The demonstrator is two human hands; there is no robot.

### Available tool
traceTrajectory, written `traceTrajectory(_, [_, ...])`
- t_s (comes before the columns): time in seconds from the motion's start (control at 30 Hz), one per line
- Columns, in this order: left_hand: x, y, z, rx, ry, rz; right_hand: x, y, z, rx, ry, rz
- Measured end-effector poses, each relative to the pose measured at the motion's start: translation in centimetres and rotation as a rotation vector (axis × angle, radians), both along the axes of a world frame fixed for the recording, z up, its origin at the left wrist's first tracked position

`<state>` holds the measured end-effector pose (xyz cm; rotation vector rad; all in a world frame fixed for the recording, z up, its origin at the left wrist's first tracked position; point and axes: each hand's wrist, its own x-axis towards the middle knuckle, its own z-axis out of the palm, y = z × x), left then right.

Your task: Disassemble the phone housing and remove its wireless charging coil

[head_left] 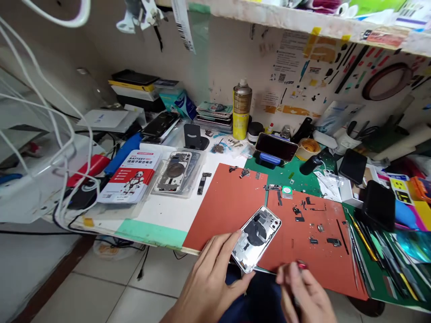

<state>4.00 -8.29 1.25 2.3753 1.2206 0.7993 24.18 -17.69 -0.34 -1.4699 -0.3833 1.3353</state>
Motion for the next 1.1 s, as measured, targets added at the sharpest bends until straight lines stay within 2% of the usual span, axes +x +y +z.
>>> traceTrajectory(0.07, [0.8, -1.3, -0.2, 0.017, -0.006, 0.04, -1.9, 0.9, -0.5, -0.025, -0.006, -0.027])
traceTrajectory(0.17, [1.6, -3.5, -1.3, 0.014, -0.034, 0.107, -3.0, 2.0, -0.7, 0.019, 0.058, -0.032])
traceTrajectory(0.27, [1.5, -5.2, -2.7, -0.122, -0.102, 0.148, -2.5, 2.5, -0.1, 0.019, 0.092, -0.023])
traceTrajectory(0.33, [1.1, -5.4, -3.3, -0.285, -0.194, 0.166, -1.8, 2.4, 0.3, 0.02, 0.077, -0.03])
traceTrajectory(0.4, [0.6, -4.8, -3.1, -0.513, -0.38, 0.167, -1.2, 2.0, 0.5, 0.015, 0.034, -0.021])
traceTrajectory(0.47, [0.5, -3.5, -2.3, -0.809, -0.62, 0.198, -0.7, 1.4, 0.5, 0.008, -0.032, 0.018])
traceTrajectory(0.53, [0.8, -2.2, -1.2, -1.093, -0.804, 0.131, -0.6, 0.7, 0.4, 0.018, -0.109, 0.078])
traceTrajectory(0.63, [1.5, -1.2, 0.1, -1.313, -1.014, 0.05, -1.0, -0.2, 0.4, 0.057, -0.254, 0.07])
traceTrajectory(0.73, [2.2, -1.2, 0.6, -1.363, -1.081, 0.062, -1.4, -0.8, 0.5, 0.075, -0.361, 0.053])
traceTrajectory(0.9, [2.8, -1.6, 0.7, -1.388, -1.086, 0.143, -1.5, -1.2, -0.3, 0.048, -0.362, 0.128])
traceTrajectory(1.0, [3.1, -1.5, 1.0, -1.378, -1.061, 0.19, -1.7, -0.6, -0.5, 0.027, -0.353, 0.146])
traceTrajectory(1.1, [3.3, -1.5, 1.2, -1.365, -1.038, 0.215, -2.4, 0.5, 0.0, -0.014, -0.336, 0.117])
